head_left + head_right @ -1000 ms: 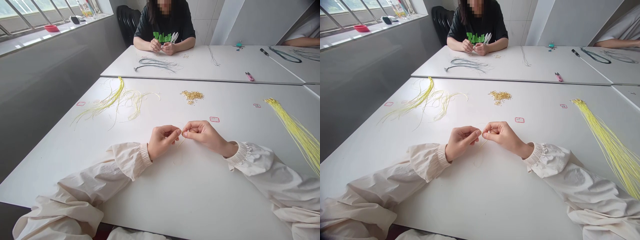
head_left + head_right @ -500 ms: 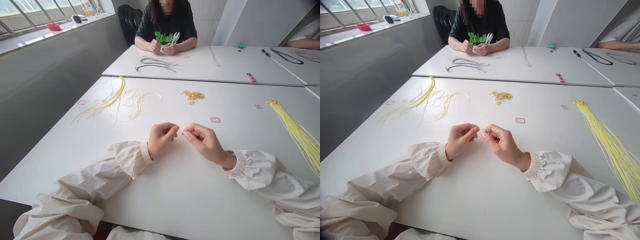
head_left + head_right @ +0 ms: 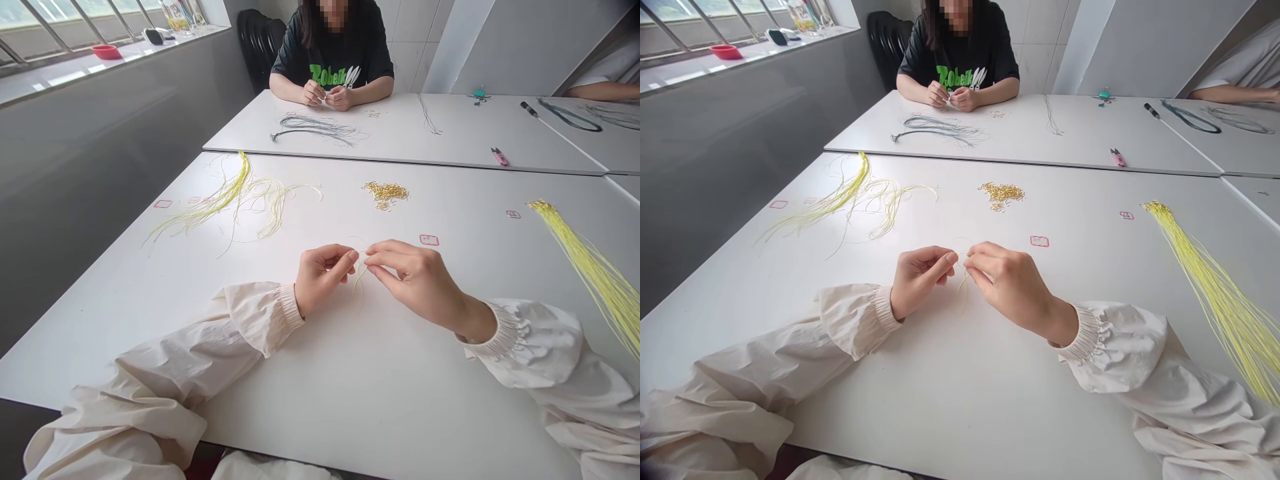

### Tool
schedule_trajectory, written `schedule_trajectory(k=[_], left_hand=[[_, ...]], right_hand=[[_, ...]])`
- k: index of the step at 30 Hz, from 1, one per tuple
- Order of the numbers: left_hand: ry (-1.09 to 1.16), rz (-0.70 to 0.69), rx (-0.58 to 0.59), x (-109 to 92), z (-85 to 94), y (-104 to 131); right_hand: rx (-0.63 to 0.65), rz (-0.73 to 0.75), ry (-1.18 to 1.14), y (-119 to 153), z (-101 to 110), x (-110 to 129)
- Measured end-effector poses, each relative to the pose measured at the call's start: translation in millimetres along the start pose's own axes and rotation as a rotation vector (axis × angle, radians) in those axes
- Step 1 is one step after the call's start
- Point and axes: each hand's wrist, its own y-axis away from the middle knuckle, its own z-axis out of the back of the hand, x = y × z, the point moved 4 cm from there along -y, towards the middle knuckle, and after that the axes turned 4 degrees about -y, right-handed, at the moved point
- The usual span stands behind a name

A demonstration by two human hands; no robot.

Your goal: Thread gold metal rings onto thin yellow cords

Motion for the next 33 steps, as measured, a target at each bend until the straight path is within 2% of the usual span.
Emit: schedule_trajectory(k=[5,8,16,23,29,33], left_hand=[[0.009,-0.028,0.002,-2,0.9,1],[0.025,-0.045,0.016,-4,0.8,1],[0.012,-0.010,0.009,-3,0.0,0],[0.021,-0.021,0.021,-4,-1.9,1],[0.020,-0.015,0.024,-4,-2.0,1],[0.015,-0.008,0.031,-3,-2.7,0]], right_hand=[[0.276,-0.392,-0.543,-2,-11,-4],[0.342,-0.477,-0.711,-3,-14,-4],[0.204,-0.454,-0.526,0,-13,-13],[0.108,-0.405,-0.862,-5,-16,-13],[0.091,-0.457,-0.929,-2,-22,-18],[0.029,-0.466,-1.005,-1,-22,-18]])
